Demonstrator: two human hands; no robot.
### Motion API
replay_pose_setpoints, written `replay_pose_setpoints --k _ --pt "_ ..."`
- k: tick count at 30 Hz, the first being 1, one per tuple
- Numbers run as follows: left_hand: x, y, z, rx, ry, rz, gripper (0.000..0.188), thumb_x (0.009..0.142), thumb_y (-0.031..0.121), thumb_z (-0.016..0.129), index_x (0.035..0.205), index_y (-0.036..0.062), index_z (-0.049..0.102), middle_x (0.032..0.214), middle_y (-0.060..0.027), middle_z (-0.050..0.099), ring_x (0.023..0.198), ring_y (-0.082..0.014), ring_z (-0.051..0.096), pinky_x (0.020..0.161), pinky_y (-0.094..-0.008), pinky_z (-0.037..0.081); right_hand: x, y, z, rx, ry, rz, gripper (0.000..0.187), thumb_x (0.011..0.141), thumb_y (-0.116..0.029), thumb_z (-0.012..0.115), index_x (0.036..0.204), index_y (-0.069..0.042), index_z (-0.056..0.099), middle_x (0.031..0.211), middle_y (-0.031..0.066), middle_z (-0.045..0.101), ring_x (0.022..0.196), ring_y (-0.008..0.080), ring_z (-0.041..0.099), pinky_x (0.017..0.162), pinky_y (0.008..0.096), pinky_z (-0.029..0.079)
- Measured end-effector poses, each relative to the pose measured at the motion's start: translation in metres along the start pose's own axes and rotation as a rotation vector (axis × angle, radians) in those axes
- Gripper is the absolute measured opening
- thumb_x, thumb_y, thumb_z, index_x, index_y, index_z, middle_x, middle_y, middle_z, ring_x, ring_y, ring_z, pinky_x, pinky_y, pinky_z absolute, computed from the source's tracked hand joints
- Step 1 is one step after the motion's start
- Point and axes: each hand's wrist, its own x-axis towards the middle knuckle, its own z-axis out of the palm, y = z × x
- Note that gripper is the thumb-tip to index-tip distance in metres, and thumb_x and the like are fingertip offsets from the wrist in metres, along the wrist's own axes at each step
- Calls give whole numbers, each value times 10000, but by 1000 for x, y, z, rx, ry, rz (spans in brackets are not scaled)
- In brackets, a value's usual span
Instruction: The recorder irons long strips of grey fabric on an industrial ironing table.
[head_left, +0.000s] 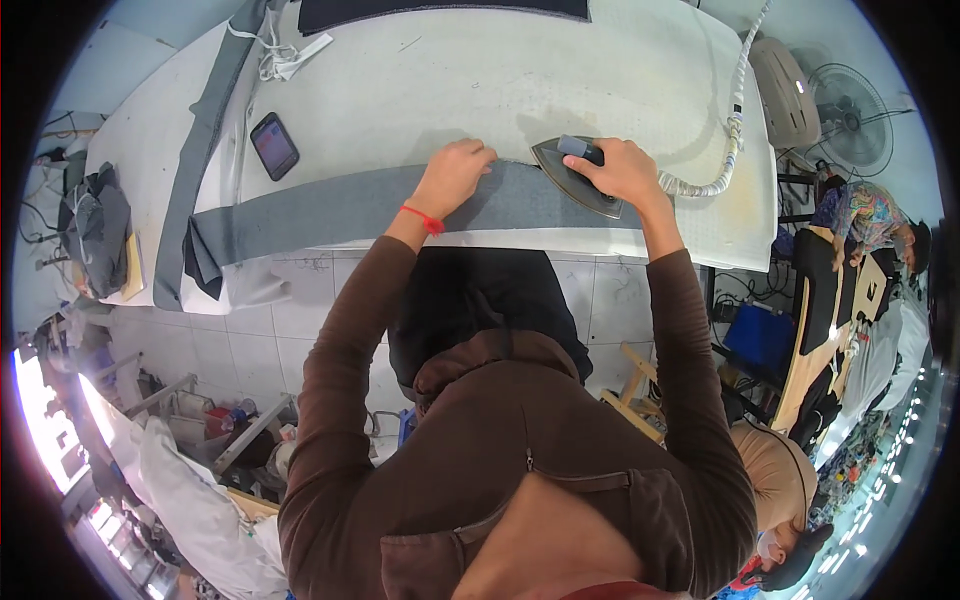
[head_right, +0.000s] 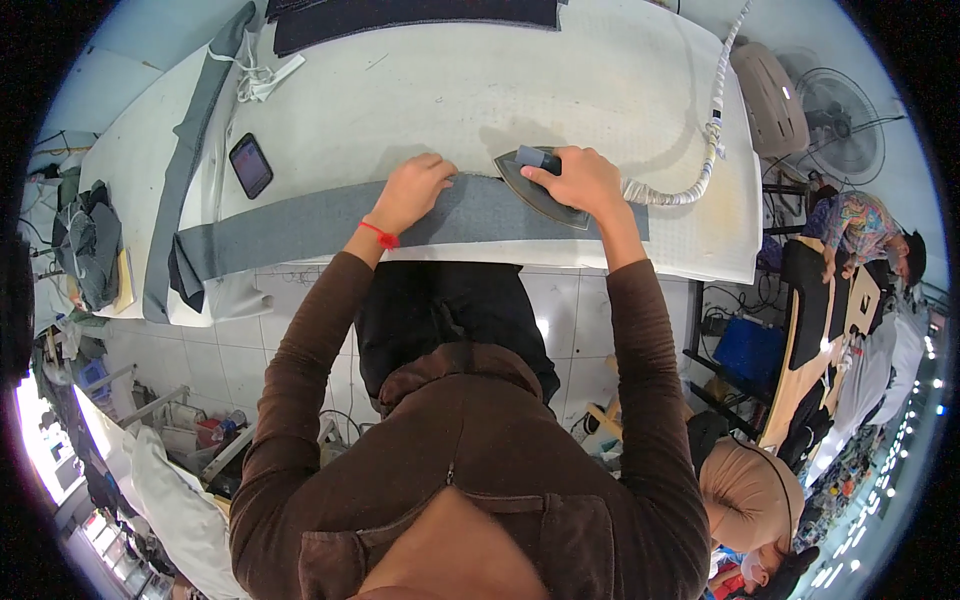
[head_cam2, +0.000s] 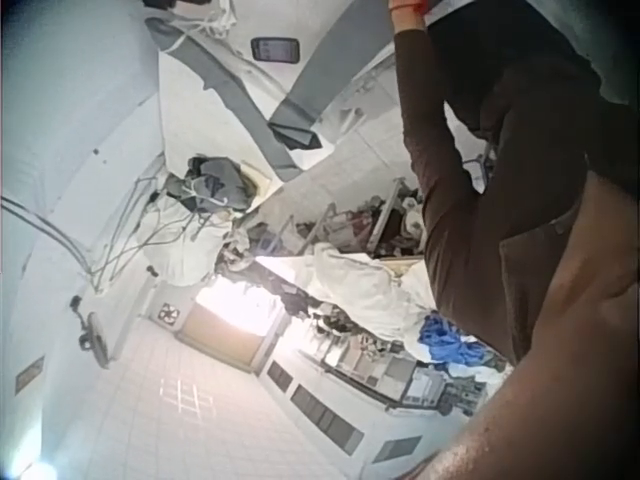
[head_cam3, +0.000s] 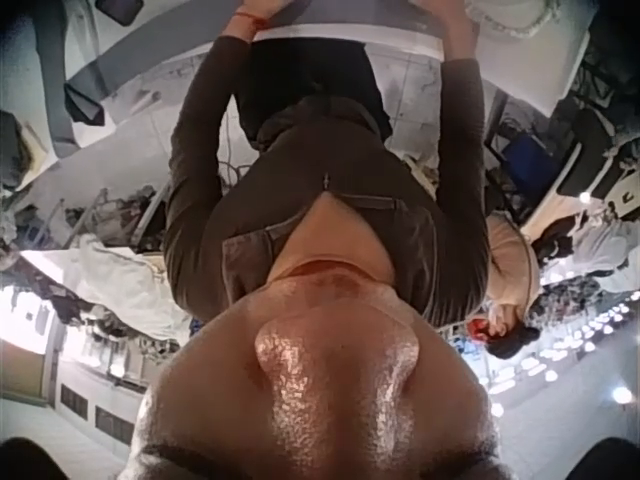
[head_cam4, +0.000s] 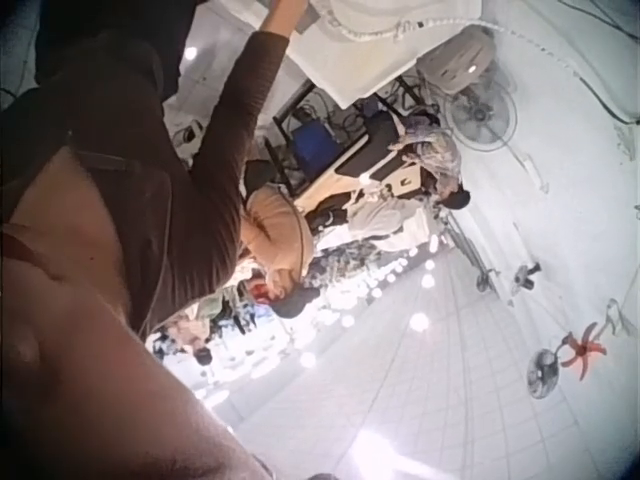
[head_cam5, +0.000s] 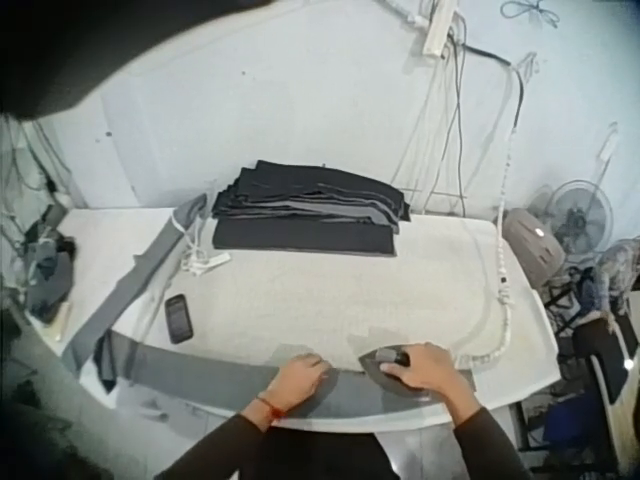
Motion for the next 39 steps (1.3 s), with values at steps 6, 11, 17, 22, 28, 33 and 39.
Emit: replay_pose_setpoints --k 6,11,17,22,28,33,39 --pt "-21 -3 -7 221 121 298 212 910 84 740 1110 56 808 1019 -50 700 993 -246 703 885 -381 604 -9 -15 3 -15 65 -7 767 939 -841 716 1090 -108 885 924 142 851 924 376 837 796 487 643" --pt "-27 -6 -1 337 122 341 264 904 95 764 1154 32 823 1035 -44 697 1022 -230 689 892 -363 599 -12 -25 15 -52 156 -28 761 942 -854 698 1029 -118 870 877 130 838 876 381 832 752 482 639" --pt "-35 -8 2 319 85 278 349 896 77 745 1237 33 809 1145 -68 723 1082 -253 700 936 -384 611 -13 -43 23 -30 187 -52 779 942 -865 690 1005 -108 859 862 150 828 856 396 824 738 498 636" --pt "-33 -14 -9 287 126 296 279 908 95 737 1179 46 788 1086 -58 690 1077 -243 680 954 -381 584 -13 -53 27 -39 206 -56 775 951 -856 689 987 -100 853 847 155 822 835 403 819 720 503 630" --pt "-45 -30 -28 246 65 280 280 901 99 717 1179 68 738 1124 -59 682 1109 -258 671 993 -393 579 -14 -61 25 -38 193 -62 771 960 -850 684 933 -93 826 827 148 814 820 399 816 706 502 626" --pt "-55 -43 -46 225 53 289 275 899 97 713 1171 65 736 1123 -67 676 1105 -271 671 996 -396 588 -12 -67 28 -53 193 -66 773 961 -854 680 920 -95 820 818 142 811 810 391 817 699 496 625" --pt "-70 -54 -62 238 43 268 267 900 92 716 1164 53 731 1125 -73 672 1108 -276 672 985 -398 592 -13 -77 32 -62 214 -94 768 964 -855 675 921 -102 822 810 140 810 803 384 818 684 490 625"
